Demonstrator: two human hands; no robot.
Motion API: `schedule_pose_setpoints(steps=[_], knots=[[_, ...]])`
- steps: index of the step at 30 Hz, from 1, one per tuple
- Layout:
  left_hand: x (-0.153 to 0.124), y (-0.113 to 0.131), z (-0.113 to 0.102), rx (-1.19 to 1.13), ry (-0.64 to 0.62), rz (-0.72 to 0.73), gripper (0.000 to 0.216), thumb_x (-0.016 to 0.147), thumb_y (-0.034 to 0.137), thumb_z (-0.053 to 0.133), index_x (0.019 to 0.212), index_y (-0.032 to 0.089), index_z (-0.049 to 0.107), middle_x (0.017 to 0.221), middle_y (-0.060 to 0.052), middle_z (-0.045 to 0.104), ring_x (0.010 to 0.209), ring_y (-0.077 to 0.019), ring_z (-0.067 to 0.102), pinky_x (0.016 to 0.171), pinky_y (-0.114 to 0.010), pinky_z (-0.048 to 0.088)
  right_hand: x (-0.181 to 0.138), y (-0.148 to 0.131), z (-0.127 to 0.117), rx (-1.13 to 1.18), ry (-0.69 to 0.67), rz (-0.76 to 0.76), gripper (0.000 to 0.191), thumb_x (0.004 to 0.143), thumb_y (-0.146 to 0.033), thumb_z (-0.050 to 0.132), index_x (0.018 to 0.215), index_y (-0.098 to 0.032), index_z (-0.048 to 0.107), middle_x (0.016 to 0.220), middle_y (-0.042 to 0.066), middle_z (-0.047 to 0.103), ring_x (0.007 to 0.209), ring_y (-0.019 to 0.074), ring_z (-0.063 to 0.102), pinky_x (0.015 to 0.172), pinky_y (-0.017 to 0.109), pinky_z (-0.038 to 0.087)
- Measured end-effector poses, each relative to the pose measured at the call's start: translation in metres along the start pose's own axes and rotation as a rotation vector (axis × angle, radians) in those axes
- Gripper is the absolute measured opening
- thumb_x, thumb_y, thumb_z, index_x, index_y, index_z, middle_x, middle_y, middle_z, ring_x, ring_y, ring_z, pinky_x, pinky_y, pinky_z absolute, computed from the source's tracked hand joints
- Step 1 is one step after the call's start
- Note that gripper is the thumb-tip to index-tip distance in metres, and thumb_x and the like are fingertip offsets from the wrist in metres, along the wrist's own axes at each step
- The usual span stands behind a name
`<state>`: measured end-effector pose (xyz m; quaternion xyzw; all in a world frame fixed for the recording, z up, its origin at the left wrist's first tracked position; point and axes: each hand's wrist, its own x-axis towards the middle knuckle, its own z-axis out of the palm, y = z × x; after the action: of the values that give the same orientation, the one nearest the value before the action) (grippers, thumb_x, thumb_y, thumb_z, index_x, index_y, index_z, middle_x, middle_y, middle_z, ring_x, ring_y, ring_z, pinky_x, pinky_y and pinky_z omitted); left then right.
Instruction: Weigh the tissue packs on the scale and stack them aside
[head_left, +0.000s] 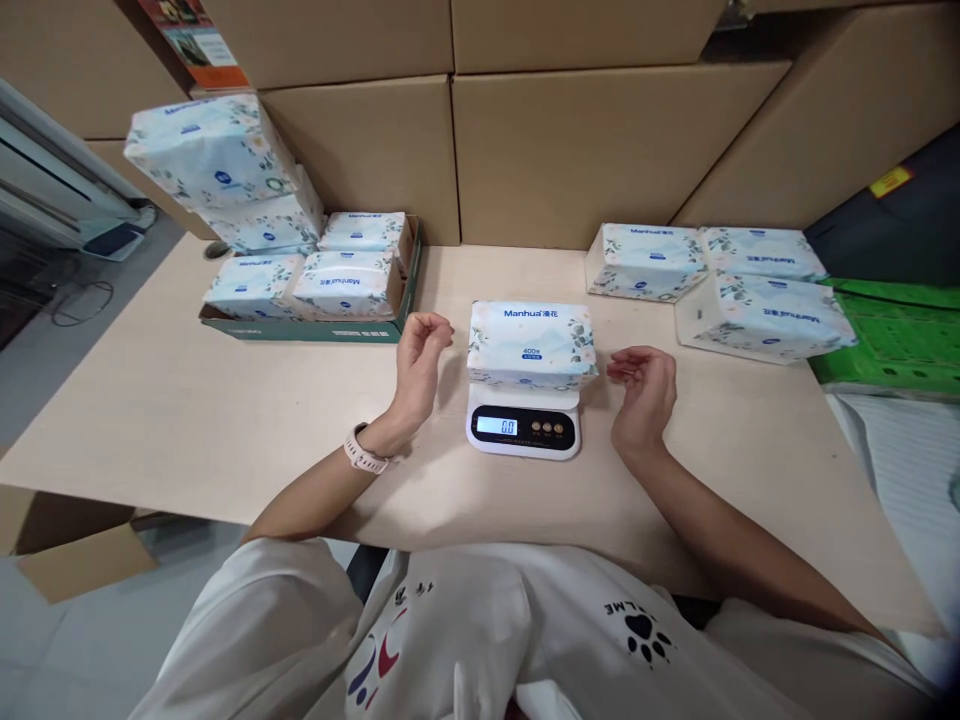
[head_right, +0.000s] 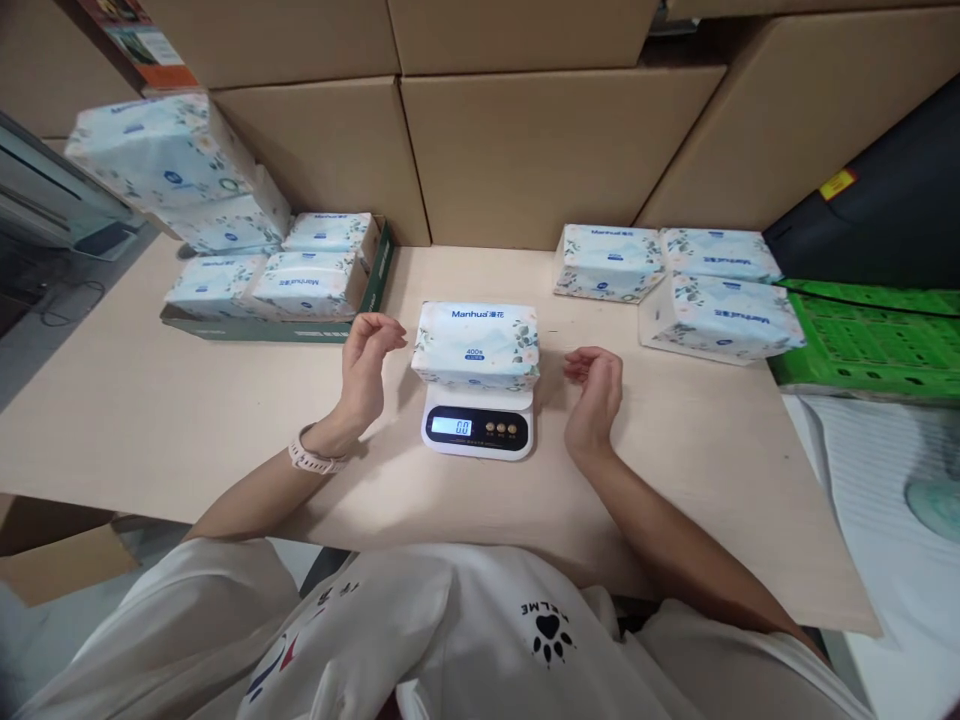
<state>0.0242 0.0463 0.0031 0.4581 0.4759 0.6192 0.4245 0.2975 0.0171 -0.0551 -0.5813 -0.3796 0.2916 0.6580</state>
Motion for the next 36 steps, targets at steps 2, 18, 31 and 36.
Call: schedule_pose_setpoints(steps=[2,18,31,36], knots=[[0.002,-0.001,-0.001,-0.024,0.031,0.021,0.008,0.093,0.023,0.071,0.087,0.023,0.066,0.089,-0.002,0.062,0.081,-0.0152,0.058,0.083,-0.03,0.052,0.009,0.009,0.0,0.036,0.048,0.057,0.038,0.102,-0.059,0.044,0.097,-0.026,0.06,0.093,0.001,0.066,0.079,0.0161,0.066,0.079,0.035,0.056],[-0.003,-0.007,0.004,0.0,0.04,-0.006,0.011,0.094,0.021,0.069,0.085,0.023,0.064,0.086,-0.002,0.063,0.078,-0.0145,0.058,0.082,-0.03,0.051,0.006,0.011,0.001,0.058,0.019,0.057,0.04,0.101,-0.058,0.045,0.094,-0.025,0.067,0.092,0.003,0.07,0.082,0.0164,0.067,0.081,0.034,0.054],[0.001,-0.01,0.0,-0.018,0.04,-0.005,0.011,0.094,0.024,0.072,0.085,0.022,0.065,0.086,-0.001,0.063,0.075,-0.0123,0.058,0.079,-0.028,0.05,0.005,0.009,0.002,0.074,0.031,0.032,0.04,0.101,-0.055,0.047,0.091,-0.023,0.068,0.09,0.002,0.071,0.081,0.0173,0.066,0.08,0.036,0.052],[0.001,-0.011,0.0,-0.017,0.039,0.002,0.011,0.095,0.021,0.07,0.085,0.022,0.065,0.086,-0.001,0.064,0.075,-0.0124,0.058,0.079,-0.028,0.051,0.006,0.009,0.002,0.088,0.038,0.037,0.04,0.102,-0.055,0.047,0.088,-0.025,0.069,0.089,0.003,0.071,0.079,0.0175,0.066,0.08,0.037,0.052]])
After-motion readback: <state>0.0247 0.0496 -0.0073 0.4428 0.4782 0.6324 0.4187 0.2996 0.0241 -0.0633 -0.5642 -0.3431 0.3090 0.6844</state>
